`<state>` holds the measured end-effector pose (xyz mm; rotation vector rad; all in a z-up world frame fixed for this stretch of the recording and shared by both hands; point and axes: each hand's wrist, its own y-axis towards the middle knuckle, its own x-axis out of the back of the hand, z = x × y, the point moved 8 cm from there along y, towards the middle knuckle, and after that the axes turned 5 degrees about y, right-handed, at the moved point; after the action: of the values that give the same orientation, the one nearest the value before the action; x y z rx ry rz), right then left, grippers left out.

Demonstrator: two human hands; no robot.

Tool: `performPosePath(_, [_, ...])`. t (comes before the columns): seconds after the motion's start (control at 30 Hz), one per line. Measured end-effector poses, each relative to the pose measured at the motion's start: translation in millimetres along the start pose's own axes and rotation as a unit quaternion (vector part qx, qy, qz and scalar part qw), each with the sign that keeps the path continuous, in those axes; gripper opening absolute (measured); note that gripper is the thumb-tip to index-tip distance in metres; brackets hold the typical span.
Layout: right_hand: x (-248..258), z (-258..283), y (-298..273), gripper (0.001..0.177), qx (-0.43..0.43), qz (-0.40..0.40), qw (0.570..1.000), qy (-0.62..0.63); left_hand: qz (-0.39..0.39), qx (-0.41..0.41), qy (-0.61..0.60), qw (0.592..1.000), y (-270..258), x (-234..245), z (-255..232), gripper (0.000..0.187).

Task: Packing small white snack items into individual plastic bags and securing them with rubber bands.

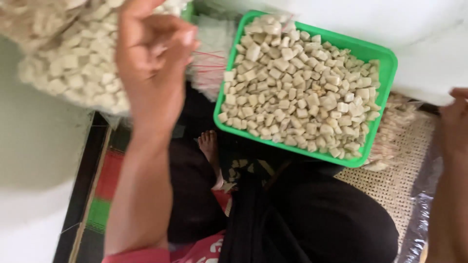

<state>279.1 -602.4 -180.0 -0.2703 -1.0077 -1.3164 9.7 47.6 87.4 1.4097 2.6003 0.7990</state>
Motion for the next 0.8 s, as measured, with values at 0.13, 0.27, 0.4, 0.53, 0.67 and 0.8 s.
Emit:
performPosePath(0.13, [-19.2,243.6,51.6,0.016,0.139,0.014,0.988,0.071,-0.041,-0.023,-0.005,0.999,0.7,1.9,-8.2,0.021])
performPosePath(0.27, [-101.3,435.9,93.0,0.021,0.185,0.160,0.968,-0.057,-0.093,-0.031,0.008,0.995,0.9,8.7,-3.1,0.011])
performPosePath(0.4, [-208.3,540.5,93.2,0.027,0.365,0.226,0.903,-0.026,-0.119,-0.052,-0.032,0.991,-9.6,16.8,13.3,0.023])
performPosePath(0.53, [-303.2,571.5,99.8,0.016,0.350,0.271,0.878,-0.182,-0.131,-0.069,-0.044,0.988,-16.6,23.0,27.2,0.033])
performPosePath(0.67, [-329.3,558.1,113.1,0.017,0.169,0.333,0.908,-0.188,-0.125,-0.054,-0.034,0.990,-15.8,29.9,29.5,0.046])
performPosePath(0.8, [-338.4,520.5,117.6,0.017,0.142,0.331,0.914,-0.185,-0.126,-0.057,-0.051,0.989,-15.0,34.2,34.0,0.040])
